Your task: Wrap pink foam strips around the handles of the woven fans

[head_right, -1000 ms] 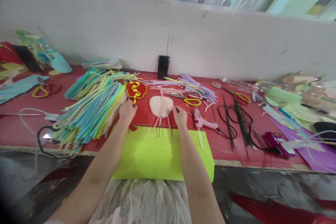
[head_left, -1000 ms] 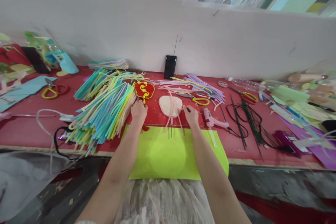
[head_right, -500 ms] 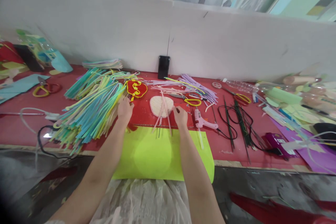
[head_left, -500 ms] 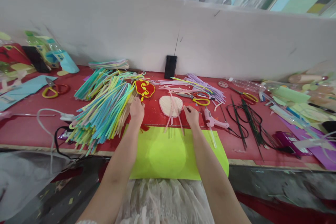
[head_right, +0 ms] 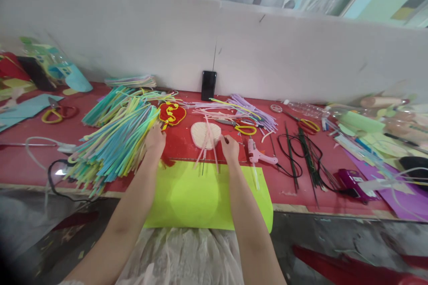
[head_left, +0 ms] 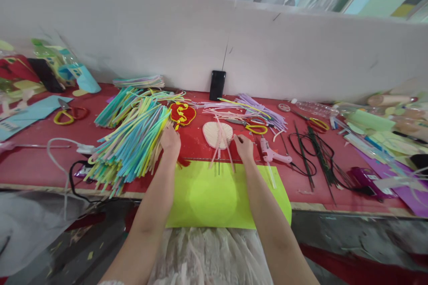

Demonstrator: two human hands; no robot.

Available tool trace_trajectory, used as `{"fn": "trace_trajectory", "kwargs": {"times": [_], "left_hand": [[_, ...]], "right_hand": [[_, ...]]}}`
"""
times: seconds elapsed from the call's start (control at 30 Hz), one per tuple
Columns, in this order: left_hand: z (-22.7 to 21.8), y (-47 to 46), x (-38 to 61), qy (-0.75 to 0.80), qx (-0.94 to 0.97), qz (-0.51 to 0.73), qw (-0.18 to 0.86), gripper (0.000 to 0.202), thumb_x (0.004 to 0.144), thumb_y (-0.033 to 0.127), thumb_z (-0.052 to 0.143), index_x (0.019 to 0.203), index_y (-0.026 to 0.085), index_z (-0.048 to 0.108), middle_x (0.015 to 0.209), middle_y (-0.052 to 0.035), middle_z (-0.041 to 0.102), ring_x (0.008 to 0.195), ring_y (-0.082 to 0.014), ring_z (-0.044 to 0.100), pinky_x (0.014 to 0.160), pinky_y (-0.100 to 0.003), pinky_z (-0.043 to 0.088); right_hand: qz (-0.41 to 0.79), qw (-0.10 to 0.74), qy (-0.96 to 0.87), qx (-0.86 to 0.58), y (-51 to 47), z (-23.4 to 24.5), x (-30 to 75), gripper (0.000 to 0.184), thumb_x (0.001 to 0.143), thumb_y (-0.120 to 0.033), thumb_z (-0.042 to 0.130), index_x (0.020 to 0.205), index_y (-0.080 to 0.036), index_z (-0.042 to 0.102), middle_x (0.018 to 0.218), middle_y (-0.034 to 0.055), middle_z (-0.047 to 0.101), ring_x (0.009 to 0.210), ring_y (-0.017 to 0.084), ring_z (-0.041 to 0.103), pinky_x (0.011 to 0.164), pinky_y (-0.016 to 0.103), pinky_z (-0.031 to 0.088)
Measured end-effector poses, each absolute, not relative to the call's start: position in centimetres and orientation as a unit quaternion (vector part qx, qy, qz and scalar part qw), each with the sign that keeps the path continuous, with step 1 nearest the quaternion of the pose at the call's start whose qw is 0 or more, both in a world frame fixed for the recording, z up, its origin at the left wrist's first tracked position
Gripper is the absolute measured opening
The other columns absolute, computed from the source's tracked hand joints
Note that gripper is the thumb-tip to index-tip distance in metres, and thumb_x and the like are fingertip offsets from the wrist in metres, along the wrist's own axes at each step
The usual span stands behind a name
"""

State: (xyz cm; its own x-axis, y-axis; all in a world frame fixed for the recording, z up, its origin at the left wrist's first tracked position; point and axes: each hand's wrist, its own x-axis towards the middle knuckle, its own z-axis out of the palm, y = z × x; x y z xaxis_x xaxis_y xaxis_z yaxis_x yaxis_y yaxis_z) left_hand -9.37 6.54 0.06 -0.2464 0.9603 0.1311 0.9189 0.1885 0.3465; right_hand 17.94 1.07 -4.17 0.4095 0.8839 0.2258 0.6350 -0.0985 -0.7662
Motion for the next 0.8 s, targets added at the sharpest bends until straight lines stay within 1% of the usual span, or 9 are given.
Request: {"fn": "trace_trajectory", "kwargs": {"times": [0.23,0.4,0.57,0.8], "left_hand": [[0.5,6.46,-9.1,0.752,0.625,0.206,0.036,0.026,0.083,0.025,0.041,0.103,0.014,0.052,0.106,-0.016,0.06,0.097,-0.0265,0.059,0.078,-0.034,0.046],[0.5,6.28,-8.65,0.759,0.626,0.153,0.097,0.025,0.082,0.029,0.044,0.099,0.015,0.055,0.097,-0.0161,0.064,0.093,-0.0297,0.061,0.075,-0.039,0.048],[0.06,6.25,-8.45,0.764,0.625,0.136,0.085,0.028,0.082,0.029,0.044,0.104,0.014,0.053,0.102,-0.017,0.062,0.096,-0.0301,0.06,0.075,-0.04,0.048],[-0.1,6.43,-8.53,0.773,0.617,0.128,0.079,0.03,0.082,0.03,0.045,0.104,0.012,0.053,0.101,-0.0177,0.063,0.094,-0.0297,0.061,0.075,-0.039,0.049]], "right_hand": [[0.146,0.418,-0.522,-0.728,0.93,-3.97,17.89,0.04,0.08,-0.05,0.039,0.067,-0.019,0.06,0.064,0.0043,0.063,0.061,0.018,0.052,0.058,0.027,0.033],[0.15,0.408,-0.52,-0.735,1.0,-3.93,17.9,0.041,0.08,-0.051,0.039,0.07,-0.019,0.063,0.066,0.0043,0.064,0.06,0.017,0.052,0.059,0.027,0.033],[0.161,0.406,-0.514,-0.738,0.95,-3.83,17.89,0.039,0.08,-0.05,0.04,0.072,-0.02,0.063,0.068,0.0034,0.064,0.061,0.017,0.053,0.059,0.027,0.033],[0.163,0.401,-0.513,-0.741,0.93,-3.81,17.91,0.038,0.08,-0.049,0.04,0.071,-0.02,0.063,0.069,0.0029,0.065,0.063,0.017,0.054,0.06,0.027,0.033]]}}
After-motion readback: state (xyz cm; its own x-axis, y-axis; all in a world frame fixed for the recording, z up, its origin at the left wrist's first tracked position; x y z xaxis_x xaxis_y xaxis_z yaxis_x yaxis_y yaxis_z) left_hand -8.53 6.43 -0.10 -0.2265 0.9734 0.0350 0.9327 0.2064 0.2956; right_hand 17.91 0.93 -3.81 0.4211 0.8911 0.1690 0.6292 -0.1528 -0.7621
